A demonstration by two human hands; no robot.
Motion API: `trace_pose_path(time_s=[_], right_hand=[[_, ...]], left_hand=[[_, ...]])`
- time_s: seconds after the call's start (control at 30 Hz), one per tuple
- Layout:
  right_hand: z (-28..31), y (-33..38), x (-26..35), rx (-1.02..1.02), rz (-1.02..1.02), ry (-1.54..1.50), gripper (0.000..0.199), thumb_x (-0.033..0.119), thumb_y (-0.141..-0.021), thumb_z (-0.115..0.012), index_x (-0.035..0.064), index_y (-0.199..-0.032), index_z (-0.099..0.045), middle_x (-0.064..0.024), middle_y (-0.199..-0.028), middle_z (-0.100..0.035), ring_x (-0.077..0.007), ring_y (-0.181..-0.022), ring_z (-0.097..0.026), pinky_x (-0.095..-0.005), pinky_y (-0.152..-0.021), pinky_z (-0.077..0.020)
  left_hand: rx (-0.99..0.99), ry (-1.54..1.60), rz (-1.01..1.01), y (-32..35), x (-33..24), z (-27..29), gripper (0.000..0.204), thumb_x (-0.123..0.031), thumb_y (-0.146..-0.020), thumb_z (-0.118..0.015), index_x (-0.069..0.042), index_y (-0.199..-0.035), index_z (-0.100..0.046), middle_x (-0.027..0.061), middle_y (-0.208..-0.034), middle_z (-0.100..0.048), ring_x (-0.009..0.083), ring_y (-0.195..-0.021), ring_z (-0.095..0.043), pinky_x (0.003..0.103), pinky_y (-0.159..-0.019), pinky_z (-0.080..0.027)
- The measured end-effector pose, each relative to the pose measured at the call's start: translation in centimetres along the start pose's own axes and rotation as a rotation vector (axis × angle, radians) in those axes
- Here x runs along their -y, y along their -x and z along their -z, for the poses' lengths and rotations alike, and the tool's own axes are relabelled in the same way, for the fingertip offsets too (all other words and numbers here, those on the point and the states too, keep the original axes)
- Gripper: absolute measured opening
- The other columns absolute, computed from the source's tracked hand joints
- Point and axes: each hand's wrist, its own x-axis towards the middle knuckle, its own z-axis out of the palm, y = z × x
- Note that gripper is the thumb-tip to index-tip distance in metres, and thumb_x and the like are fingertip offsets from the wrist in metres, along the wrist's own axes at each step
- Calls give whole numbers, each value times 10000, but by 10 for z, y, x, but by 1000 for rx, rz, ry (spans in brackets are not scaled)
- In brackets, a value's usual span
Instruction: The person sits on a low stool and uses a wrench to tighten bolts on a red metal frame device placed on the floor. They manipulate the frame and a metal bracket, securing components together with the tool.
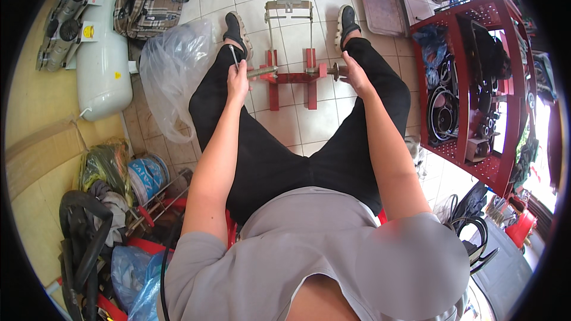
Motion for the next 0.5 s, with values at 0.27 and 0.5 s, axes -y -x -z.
trace_pose_path(time_s=[0.27, 0.5], right_hand=[[2, 16, 19, 2, -107, 141, 813, 663, -824, -369, 39, -1343, -318, -240, -1083, -542, -269, -841, -605, -396, -722, -470], [15, 1, 10, 192, -434, 150, 842, 686, -822, -326, 54, -1373, -254, -207, -761, -622, -274, -578, -608, -354, -536, -475]], left_hand=[[-4, 5, 8, -1, 4, 3, 421, -404, -919, -431, -1, -1034, -472, 92, -908, -618, 142, -657, -612, 246, -426, -436], [0, 1, 21, 0, 2, 2, 417, -406, -919, -430, -6, -1029, -468, 92, -912, -618, 140, -665, -612, 248, -433, -441]])
